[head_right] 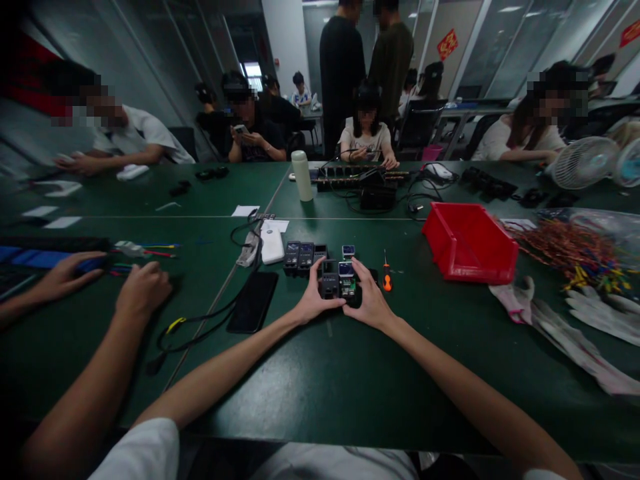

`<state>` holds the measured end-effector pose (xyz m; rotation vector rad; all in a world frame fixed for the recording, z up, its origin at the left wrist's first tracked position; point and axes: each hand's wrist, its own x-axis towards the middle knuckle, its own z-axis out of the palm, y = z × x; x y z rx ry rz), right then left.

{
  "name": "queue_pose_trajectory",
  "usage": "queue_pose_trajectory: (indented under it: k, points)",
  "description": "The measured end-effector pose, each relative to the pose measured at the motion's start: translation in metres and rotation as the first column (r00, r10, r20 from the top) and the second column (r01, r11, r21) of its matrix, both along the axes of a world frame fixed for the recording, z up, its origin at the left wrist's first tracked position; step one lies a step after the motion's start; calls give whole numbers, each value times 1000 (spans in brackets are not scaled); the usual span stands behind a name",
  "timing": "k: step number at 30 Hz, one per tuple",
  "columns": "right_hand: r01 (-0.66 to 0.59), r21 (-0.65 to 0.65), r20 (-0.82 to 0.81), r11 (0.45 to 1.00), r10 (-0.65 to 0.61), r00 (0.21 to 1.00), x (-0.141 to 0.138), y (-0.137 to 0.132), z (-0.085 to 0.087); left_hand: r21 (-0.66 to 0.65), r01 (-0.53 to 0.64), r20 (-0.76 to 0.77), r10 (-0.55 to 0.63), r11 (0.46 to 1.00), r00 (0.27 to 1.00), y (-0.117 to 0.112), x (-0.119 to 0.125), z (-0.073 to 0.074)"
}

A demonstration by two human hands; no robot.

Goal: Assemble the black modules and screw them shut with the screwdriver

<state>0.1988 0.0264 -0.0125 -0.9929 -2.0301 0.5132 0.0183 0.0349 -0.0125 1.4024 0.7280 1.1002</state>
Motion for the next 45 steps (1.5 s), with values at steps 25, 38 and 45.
queue_pose_trajectory:
  k: [25, 38, 45]
  points:
    - [-34, -75, -54, 997, 30, 998, -7, -9, 3, -85, -118, 54, 123, 989, 991, -14, -13, 0]
    - [81, -380, -556, 922, -297, 776, -18, -9, -16, -143, -173, 96, 188, 974, 977, -18, -11, 9]
    - [213, -411, -535, 886, -424, 731, -8, 5, -28, -148, -178, 87, 192, 973, 977, -18, -10, 7]
